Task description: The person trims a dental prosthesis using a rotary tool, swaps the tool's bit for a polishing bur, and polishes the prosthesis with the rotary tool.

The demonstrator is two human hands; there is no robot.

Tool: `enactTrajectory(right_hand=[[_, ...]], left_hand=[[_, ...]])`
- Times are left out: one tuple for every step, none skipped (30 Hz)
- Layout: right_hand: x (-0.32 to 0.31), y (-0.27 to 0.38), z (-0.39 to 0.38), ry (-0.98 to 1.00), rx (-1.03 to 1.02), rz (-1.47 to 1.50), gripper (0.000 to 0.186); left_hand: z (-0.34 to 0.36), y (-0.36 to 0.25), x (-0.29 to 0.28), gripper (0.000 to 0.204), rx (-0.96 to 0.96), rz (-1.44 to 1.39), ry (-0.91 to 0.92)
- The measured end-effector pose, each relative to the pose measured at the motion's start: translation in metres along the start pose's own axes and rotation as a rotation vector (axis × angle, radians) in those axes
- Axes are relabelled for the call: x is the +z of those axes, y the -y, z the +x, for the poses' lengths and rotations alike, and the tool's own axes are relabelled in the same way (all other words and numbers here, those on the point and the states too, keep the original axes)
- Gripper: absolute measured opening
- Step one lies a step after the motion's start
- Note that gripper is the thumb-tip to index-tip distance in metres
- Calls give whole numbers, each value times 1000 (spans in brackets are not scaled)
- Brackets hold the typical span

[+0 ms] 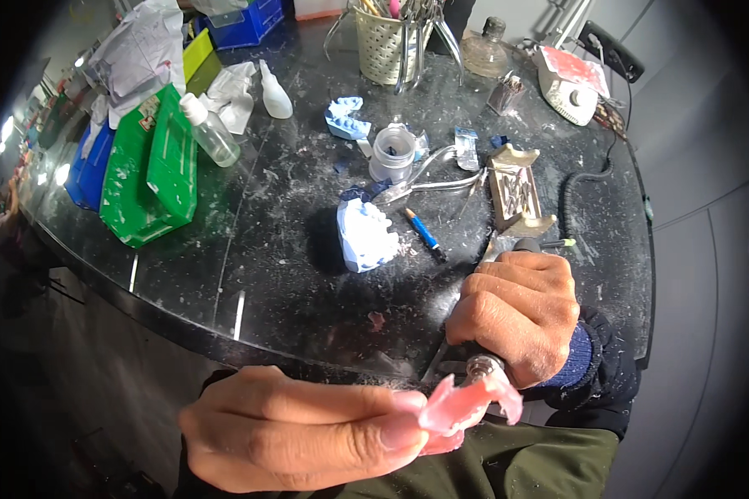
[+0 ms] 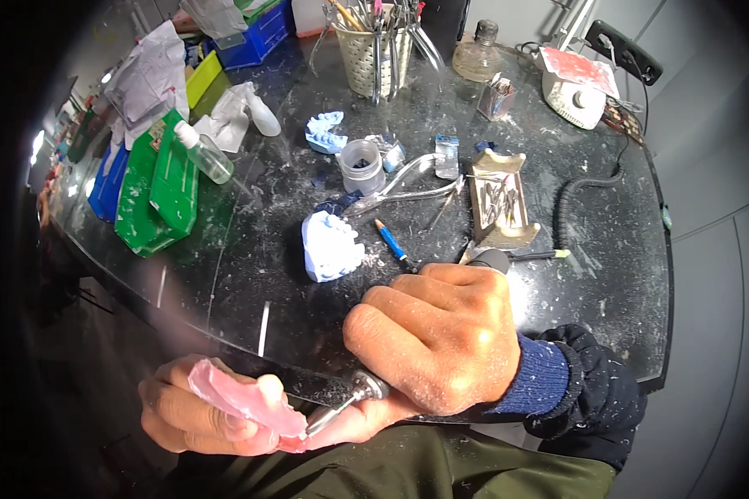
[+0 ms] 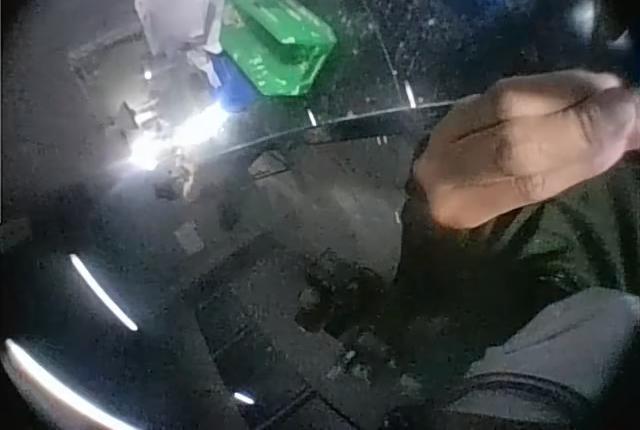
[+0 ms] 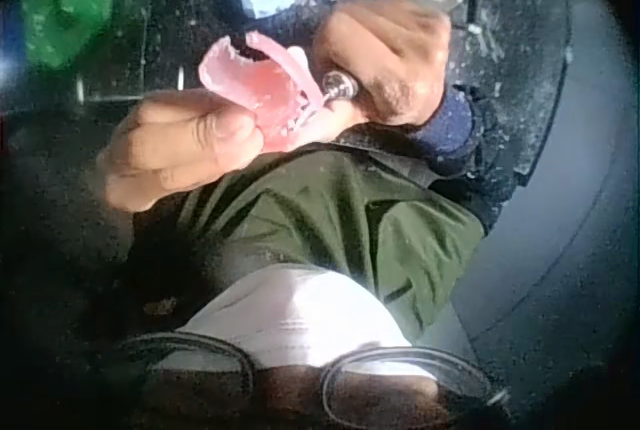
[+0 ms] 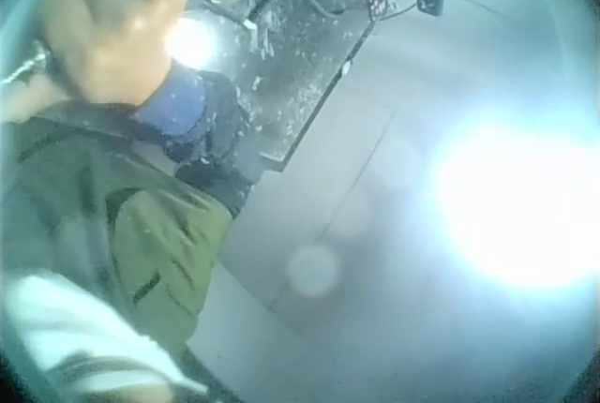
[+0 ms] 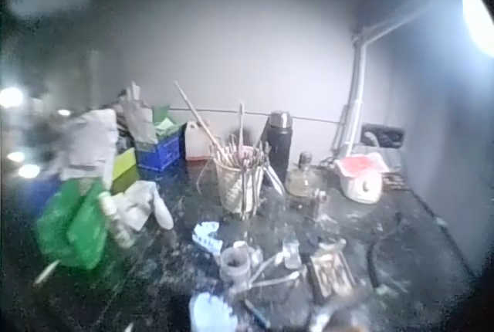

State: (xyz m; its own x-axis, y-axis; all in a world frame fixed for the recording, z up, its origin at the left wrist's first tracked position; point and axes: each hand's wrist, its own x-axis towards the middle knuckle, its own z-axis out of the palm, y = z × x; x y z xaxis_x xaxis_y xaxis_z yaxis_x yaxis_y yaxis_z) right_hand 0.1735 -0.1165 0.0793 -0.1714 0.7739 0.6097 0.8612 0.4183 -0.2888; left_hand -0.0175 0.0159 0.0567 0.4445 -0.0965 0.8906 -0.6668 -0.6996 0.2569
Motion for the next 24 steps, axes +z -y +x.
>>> enactTrajectory(right_hand=[[0,0,0,8,-3,-3,29],[0,0,0,14,-8,-6,31],[2,1,2,30,-9,-9,31],[3,1,3,26,-5,5,33],[1,3,2,22,3,9,36],[5,3,3,29,-9,25,40],[6,4,4,39,-13,25,40],[8,6,6,35,-18,17,41],[3,-9,-10,37,51,-39,41],[3,-3,-5,34,25,-19,41],[4,2,-1,32,13,12,41],[4,3,0,39,19,30,40],[2,3,-1,42,27,18,40],[4,3,-1,30,18,14,40],[5,3,-2,18,12,7,40],[4,3,-2,21,14,6,40],[4,3,-1,28,18,-3,40],[4,4,0,34,14,-4,40],[5,5,1,36,12,-2,40],[6,6,3,44,10,4,40],[5,6,3,50,9,9,40],[5,7,4,49,3,13,40],[6,4,2,41,7,9,41],[6,1,-1,33,9,5,41]], left_hand=[[-6,2,2,36,19,7,-7],[-14,5,3,36,41,6,-12],[-29,5,11,36,40,4,-29],[-53,4,28,42,54,242,-296],[-65,5,41,52,68,472,-566],[-51,6,55,52,61,485,-574],[-23,10,79,60,-113,918,-842],[-8,12,90,70,-304,1354,-1096],[-9,31,111,70,-346,1272,-1093],[-9,23,102,69,-355,1344,-1061],[-10,15,92,69,-366,1414,-1028],[-18,6,75,69,-368,1422,-1031],[-31,-5,51,67,-272,1098,-626],[-40,-14,38,65,-172,774,-231],[-43,-18,40,65,-174,771,-234],[-44,-20,45,64,-258,776,-301],[-45,-21,50,63,-341,779,-368],[-43,-19,57,63,-343,787,-369],[-39,-13,69,63,-429,1112,-505],[-35,-10,75,62,-511,1441,-641],[-32,-9,76,62,-510,1446,-641],[-29,-10,76,63,-504,1490,-648],[-25,-6,80,65,-504,1511,-654],[-19,-4,84,65,-508,1498,-654]])
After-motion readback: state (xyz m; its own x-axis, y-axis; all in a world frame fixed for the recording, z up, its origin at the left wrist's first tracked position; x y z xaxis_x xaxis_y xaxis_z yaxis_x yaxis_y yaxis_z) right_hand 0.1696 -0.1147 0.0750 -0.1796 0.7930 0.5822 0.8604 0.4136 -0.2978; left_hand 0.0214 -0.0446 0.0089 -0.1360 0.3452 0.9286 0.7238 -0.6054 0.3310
